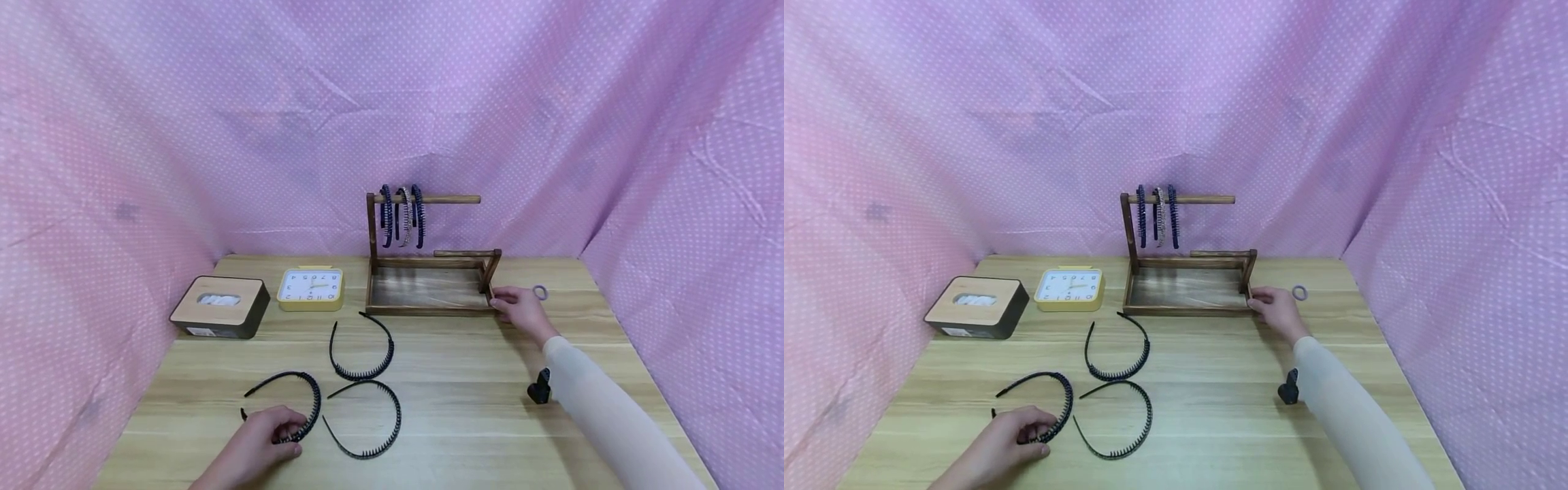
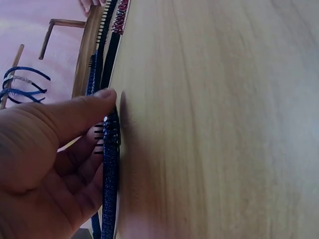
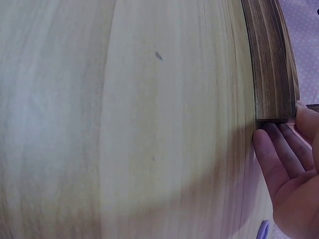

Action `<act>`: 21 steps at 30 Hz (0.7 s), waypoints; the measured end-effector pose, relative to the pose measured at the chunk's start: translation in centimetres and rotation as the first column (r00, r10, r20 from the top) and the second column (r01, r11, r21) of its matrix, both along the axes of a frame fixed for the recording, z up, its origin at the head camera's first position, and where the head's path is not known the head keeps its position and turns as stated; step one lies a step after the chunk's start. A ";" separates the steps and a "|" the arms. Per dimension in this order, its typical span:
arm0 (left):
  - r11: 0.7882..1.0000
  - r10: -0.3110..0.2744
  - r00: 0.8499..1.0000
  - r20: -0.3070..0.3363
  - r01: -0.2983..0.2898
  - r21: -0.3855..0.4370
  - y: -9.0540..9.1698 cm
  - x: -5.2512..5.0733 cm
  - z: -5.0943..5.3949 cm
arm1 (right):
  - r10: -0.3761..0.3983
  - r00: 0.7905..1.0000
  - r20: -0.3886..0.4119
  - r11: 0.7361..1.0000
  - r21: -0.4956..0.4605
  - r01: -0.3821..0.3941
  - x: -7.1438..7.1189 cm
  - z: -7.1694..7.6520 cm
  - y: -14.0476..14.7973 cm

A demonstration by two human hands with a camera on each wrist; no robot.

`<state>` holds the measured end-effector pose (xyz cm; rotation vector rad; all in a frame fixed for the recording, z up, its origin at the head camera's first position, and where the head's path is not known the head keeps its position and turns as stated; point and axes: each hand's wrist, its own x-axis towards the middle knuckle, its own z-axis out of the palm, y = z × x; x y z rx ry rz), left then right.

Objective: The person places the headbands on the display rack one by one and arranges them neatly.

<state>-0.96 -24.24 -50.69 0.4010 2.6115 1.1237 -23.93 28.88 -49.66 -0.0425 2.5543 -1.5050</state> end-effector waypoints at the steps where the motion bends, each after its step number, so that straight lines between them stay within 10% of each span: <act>1: 1.000 -0.005 1.000 -0.014 0.005 -0.016 0.1 0.0 0.0 | 0.001 1.000 0.000 1.000 -0.001 -0.001 0.0 0.0 0.0; 12: 0.972 -0.036 0.991 -0.128 0.004 -0.237 0.6 0.4 1.1 | -0.003 1.000 0.001 1.000 0.008 0.003 0.0 -0.1 -0.1; 21: 0.966 0.074 0.917 -0.392 -0.163 -0.201 1.3 1.2 3.9 | -0.002 1.000 -0.001 1.000 0.012 0.002 0.0 -0.2 0.0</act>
